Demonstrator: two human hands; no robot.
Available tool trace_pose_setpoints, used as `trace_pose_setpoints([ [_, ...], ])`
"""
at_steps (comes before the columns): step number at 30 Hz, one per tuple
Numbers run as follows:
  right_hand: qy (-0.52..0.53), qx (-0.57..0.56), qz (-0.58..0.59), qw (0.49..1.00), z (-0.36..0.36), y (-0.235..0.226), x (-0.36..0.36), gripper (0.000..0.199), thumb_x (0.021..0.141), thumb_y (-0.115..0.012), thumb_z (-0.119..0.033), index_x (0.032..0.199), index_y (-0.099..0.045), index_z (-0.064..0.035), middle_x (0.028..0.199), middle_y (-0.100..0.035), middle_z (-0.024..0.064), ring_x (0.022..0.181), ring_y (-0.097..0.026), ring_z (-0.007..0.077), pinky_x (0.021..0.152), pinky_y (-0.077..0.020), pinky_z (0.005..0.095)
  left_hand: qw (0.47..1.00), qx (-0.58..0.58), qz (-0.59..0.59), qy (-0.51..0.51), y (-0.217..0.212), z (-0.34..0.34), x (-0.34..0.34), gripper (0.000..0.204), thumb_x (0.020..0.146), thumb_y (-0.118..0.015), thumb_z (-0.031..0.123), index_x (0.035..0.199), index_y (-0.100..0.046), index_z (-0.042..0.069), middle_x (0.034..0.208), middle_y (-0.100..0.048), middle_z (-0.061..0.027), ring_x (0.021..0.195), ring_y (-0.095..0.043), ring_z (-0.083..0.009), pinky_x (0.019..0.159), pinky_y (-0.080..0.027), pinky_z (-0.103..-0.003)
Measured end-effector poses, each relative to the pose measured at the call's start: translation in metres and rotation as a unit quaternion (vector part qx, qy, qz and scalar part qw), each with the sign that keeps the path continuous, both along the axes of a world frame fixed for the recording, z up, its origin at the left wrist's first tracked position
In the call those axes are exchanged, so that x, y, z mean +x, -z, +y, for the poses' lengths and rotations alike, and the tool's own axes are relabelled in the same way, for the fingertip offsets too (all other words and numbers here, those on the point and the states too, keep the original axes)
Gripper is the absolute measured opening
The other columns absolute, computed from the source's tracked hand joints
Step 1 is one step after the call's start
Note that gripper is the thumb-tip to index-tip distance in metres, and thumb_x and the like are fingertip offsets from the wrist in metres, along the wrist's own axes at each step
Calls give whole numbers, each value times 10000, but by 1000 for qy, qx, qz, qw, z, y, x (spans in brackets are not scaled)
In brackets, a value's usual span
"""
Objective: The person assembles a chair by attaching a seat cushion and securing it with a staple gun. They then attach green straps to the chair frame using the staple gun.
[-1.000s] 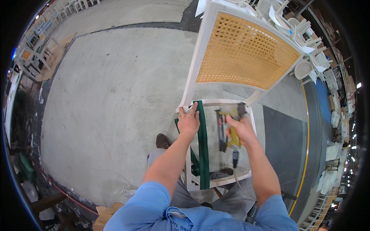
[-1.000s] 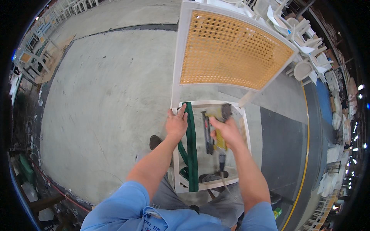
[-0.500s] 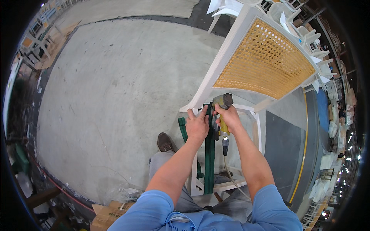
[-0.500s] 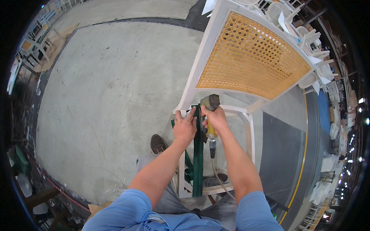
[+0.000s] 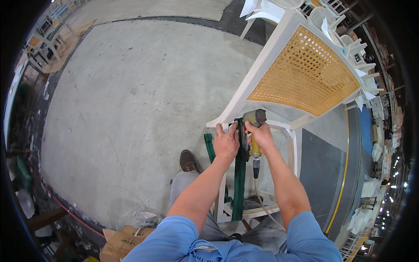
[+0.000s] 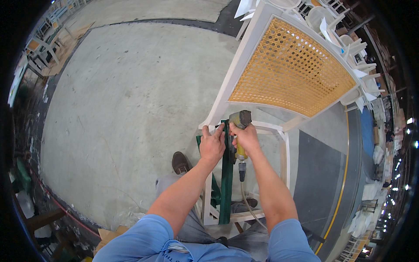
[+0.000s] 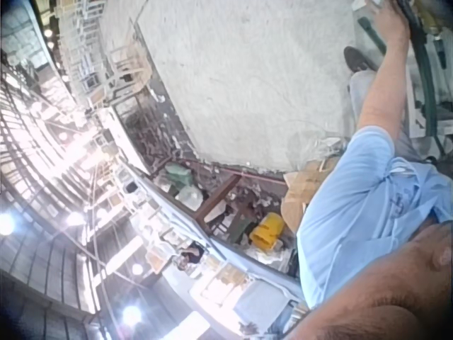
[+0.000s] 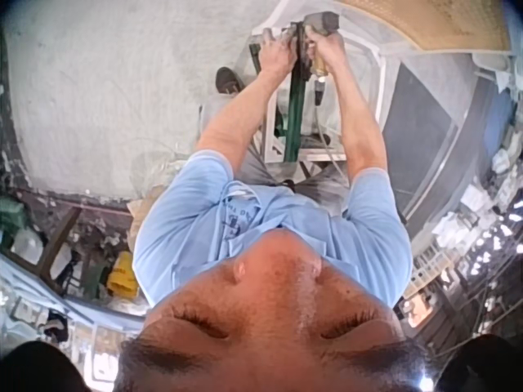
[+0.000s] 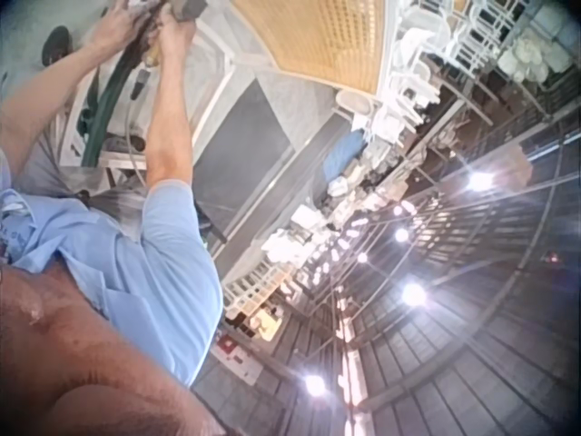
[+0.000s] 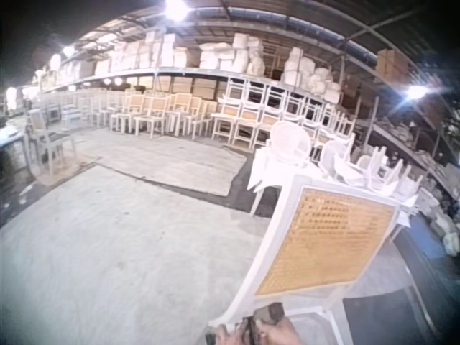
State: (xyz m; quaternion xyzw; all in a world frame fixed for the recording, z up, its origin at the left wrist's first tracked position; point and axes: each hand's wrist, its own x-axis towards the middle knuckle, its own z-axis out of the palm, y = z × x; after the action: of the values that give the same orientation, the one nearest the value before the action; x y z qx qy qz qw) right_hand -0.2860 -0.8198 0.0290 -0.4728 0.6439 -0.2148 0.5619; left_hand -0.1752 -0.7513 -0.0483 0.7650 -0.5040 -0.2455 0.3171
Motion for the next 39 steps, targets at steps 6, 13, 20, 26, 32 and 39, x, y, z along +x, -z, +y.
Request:
trace_pose_setpoints([
  [6, -13, -4, -14, 1000, 2, -1, 9, 238, 938, -704, -276, 922, -640, -47, 787, -632, 38, 512, -557, 123, 429, -454, 296, 998, -28, 47, -22, 7, 0, 1, 326, 963, -579, 302, 1272, -678, 265, 1385, -452, -275, 958, -653, -459, 822, -558, -500],
  [13, -4, -7, -14, 1000, 6, -1, 12, 241, 935, -706, -266, 917, -630, -39, 770, -621, 35, 499, -548, 122, 429, -448, 296, 998, -35, 47, -36, 11, 0, 2, 315, 947, -591, 301, 1236, -701, 240, 1414, -450, -300, 966, -662, -457, 833, -562, -493],
  [20, -20, -10, 5, 1000, 2, -3, 11, 252, 933, -710, -275, 955, -643, -33, 775, -628, 41, 493, -546, 126, 428, -451, 295, 997, -37, 64, -34, 8, -1, 3, 308, 944, -592, 299, 1218, -706, 218, 1420, -444, -318, 935, -671, -466, 833, -560, -494],
  [26, -19, -24, -2, 1000, 3, 0, 3, 259, 930, -712, -278, 960, -646, -29, 776, -636, 43, 496, -553, 131, 413, -445, 292, 996, -53, 60, -43, 9, -1, 4, 301, 941, -599, 284, 1208, -712, 201, 1407, -454, -320, 929, -672, -469, 831, -559, -494],
  [32, -16, -31, 17, 999, 3, -6, -4, 274, 926, -721, -288, 1002, -639, -37, 790, -636, 48, 506, -565, 138, 423, -456, 302, 996, -62, 52, -40, 8, 0, 2, 298, 940, -600, 273, 1207, -710, 202, 1384, -467, -325, 913, -672, -470, 811, -564, -495],
  [39, 97, -46, -22, 994, 67, -80, -81, 273, 954, -696, -265, 1095, -633, -40, 813, -629, 42, 516, -579, 150, 461, -473, 311, 998, -55, 33, -19, 20, -3, -10, 309, 935, -601, 267, 1228, -689, 223, 1376, -482, -317, 948, -670, -448, 830, -564, -495],
])
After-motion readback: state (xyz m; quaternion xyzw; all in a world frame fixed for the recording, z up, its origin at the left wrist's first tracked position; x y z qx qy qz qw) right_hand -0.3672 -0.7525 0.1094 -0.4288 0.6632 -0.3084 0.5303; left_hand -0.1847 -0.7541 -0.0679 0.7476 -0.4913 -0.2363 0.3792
